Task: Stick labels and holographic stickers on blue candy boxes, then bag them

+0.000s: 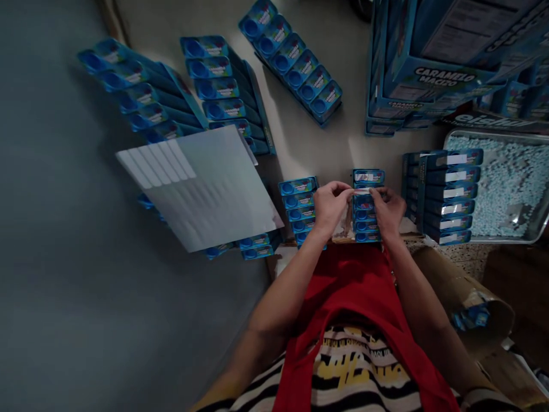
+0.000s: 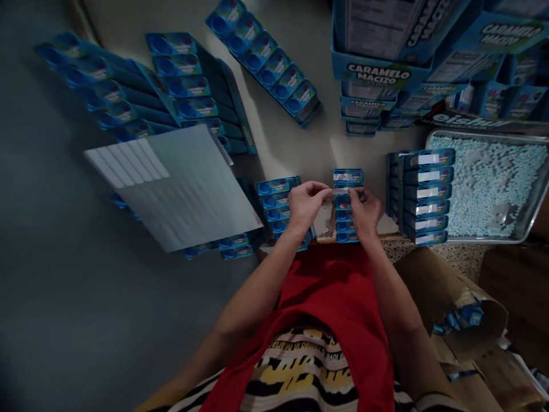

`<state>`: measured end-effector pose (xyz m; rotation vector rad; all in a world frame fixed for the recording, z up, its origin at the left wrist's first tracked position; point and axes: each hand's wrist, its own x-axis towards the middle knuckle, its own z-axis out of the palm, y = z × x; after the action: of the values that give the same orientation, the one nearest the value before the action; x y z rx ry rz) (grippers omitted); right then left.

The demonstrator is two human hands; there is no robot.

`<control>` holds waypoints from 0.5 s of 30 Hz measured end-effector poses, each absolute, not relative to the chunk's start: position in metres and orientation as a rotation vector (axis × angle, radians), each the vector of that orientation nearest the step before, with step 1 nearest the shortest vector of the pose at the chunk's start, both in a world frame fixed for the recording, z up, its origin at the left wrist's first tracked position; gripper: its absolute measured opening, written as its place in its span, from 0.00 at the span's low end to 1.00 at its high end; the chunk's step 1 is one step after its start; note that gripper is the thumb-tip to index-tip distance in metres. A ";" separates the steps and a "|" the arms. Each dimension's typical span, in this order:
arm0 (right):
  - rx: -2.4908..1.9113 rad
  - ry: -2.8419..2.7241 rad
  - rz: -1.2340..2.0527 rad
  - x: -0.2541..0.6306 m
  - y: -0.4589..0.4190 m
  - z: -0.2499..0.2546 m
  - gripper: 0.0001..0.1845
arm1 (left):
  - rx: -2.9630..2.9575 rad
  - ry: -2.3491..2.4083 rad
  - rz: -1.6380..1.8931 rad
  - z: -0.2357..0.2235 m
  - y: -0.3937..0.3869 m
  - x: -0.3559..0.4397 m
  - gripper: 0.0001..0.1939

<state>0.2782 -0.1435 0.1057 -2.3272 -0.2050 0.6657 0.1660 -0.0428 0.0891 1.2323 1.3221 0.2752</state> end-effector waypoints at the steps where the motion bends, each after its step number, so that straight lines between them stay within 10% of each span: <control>1: -2.345 -0.224 0.667 0.279 -0.144 0.105 0.21 | 1.246 1.316 0.260 0.088 -0.041 0.166 0.02; 15: -2.395 -0.236 0.725 0.280 -0.139 0.116 0.18 | 1.334 1.232 0.217 0.086 -0.028 0.166 0.02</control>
<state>0.2801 -0.1390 0.1158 -2.3952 -0.2365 0.7254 0.1657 -0.0275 0.0858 1.3345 1.2321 0.2168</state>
